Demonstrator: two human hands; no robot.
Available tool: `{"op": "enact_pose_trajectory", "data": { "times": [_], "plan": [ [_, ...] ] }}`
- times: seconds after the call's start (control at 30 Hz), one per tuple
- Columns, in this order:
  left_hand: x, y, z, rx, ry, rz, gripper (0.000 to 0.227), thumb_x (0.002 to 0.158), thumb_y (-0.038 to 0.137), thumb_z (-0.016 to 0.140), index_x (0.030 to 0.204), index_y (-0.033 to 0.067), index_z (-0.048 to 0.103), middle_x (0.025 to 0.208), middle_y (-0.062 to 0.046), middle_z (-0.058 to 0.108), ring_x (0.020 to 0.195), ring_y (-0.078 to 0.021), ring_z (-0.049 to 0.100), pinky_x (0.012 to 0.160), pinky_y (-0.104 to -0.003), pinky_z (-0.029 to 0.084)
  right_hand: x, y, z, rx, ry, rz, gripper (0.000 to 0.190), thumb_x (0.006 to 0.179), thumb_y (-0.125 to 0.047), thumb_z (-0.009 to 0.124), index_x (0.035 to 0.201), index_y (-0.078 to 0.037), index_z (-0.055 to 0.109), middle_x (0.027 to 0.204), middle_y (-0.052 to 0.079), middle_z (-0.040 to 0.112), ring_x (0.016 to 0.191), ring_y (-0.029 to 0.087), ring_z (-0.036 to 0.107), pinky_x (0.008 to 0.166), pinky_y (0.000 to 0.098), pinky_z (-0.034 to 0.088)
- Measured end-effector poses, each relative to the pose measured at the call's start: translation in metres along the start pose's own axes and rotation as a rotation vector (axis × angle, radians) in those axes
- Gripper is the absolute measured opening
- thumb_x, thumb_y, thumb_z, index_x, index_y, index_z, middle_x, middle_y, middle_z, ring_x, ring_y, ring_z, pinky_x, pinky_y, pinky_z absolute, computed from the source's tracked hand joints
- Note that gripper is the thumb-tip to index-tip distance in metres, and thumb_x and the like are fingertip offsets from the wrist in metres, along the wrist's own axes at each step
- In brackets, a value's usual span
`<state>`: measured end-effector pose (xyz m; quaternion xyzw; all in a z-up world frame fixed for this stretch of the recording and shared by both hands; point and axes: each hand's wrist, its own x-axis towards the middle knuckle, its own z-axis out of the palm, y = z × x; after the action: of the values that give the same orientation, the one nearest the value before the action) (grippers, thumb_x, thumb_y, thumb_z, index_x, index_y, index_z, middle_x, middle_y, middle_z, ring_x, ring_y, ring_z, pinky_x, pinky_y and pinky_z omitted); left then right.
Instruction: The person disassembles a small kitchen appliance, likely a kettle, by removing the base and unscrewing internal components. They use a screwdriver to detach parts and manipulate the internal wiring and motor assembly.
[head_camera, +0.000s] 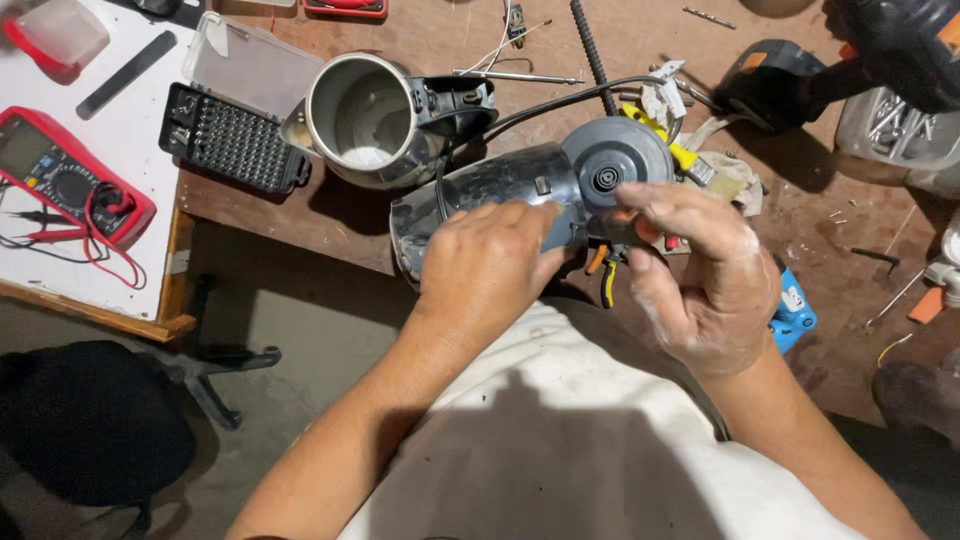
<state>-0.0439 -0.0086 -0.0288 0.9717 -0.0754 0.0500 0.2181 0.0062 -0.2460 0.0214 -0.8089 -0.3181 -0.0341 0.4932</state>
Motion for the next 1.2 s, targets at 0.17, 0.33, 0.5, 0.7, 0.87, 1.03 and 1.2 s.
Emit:
{"op": "enact_pose_trajectory", "data": {
  "times": [0.17,0.33,0.5,0.7,0.87,1.03,1.2],
  "plan": [
    [-0.001,0.002,-0.002,-0.003,-0.032,-0.003,0.059,0.085,0.053,0.102,0.133,0.0255,0.082,0.101,0.002,0.080,0.092,-0.0287,0.077,0.076,-0.047,0.057,-0.010,-0.005,-0.002,-0.051,0.030,-0.075,0.034,0.119,-0.032,0.061,0.135,-0.003,0.064,0.147,0.036,0.070,0.138,0.052,0.076,0.123,0.0633,0.064],
    [-0.001,-0.001,-0.009,-0.094,-0.100,0.005,0.057,0.095,0.053,0.095,0.139,0.0201,0.080,0.110,-0.001,0.083,0.097,-0.0309,0.077,0.079,-0.048,0.056,-0.029,0.000,0.003,-0.115,0.167,-0.093,0.029,0.102,-0.025,0.090,0.118,-0.008,0.073,0.114,0.017,0.061,0.102,0.032,0.073,0.101,0.0559,0.076],
    [-0.003,-0.001,-0.012,-0.093,-0.097,0.020,0.057,0.097,0.051,0.093,0.140,0.0163,0.081,0.112,-0.002,0.083,0.096,-0.0303,0.075,0.078,-0.047,0.055,-0.036,-0.012,0.033,0.113,0.427,0.069,0.022,0.119,-0.022,0.067,0.131,-0.004,0.061,0.132,0.035,0.076,0.129,0.051,0.084,0.124,0.0644,0.076],
    [-0.005,0.000,-0.010,-0.092,-0.094,0.002,0.054,0.100,0.054,0.087,0.140,0.0169,0.082,0.116,-0.001,0.085,0.098,-0.0296,0.077,0.080,-0.046,0.056,-0.039,-0.006,0.034,-0.071,0.338,-0.044,0.042,0.108,-0.052,0.078,0.130,-0.018,0.067,0.139,0.014,0.058,0.129,0.034,0.072,0.122,0.0588,0.077],
    [-0.004,-0.003,-0.010,-0.075,-0.113,0.011,0.055,0.103,0.053,0.083,0.143,0.0167,0.081,0.116,-0.002,0.085,0.097,-0.0295,0.077,0.079,-0.047,0.056,-0.040,-0.021,0.052,0.020,0.448,0.059,0.013,0.116,-0.024,0.070,0.124,-0.015,0.067,0.127,0.015,0.075,0.116,0.033,0.084,0.115,0.0609,0.078],
    [-0.002,-0.005,-0.014,-0.068,-0.091,0.041,0.051,0.109,0.052,0.077,0.144,0.0149,0.081,0.120,-0.003,0.085,0.098,-0.0287,0.077,0.079,-0.047,0.055,-0.037,-0.022,0.042,-0.158,0.322,0.020,0.029,0.125,-0.027,0.047,0.117,-0.005,0.063,0.134,0.037,0.074,0.129,0.056,0.081,0.121,0.0724,0.072],
    [-0.001,-0.008,-0.017,-0.124,-0.072,0.054,0.049,0.110,0.047,0.077,0.145,0.0123,0.076,0.119,-0.005,0.084,0.095,-0.0307,0.075,0.078,-0.048,0.053,-0.041,-0.030,0.046,-0.123,0.399,0.089,0.019,0.112,-0.023,0.077,0.125,-0.015,0.067,0.129,0.015,0.074,0.120,0.033,0.086,0.120,0.0610,0.078]
  ]
}}
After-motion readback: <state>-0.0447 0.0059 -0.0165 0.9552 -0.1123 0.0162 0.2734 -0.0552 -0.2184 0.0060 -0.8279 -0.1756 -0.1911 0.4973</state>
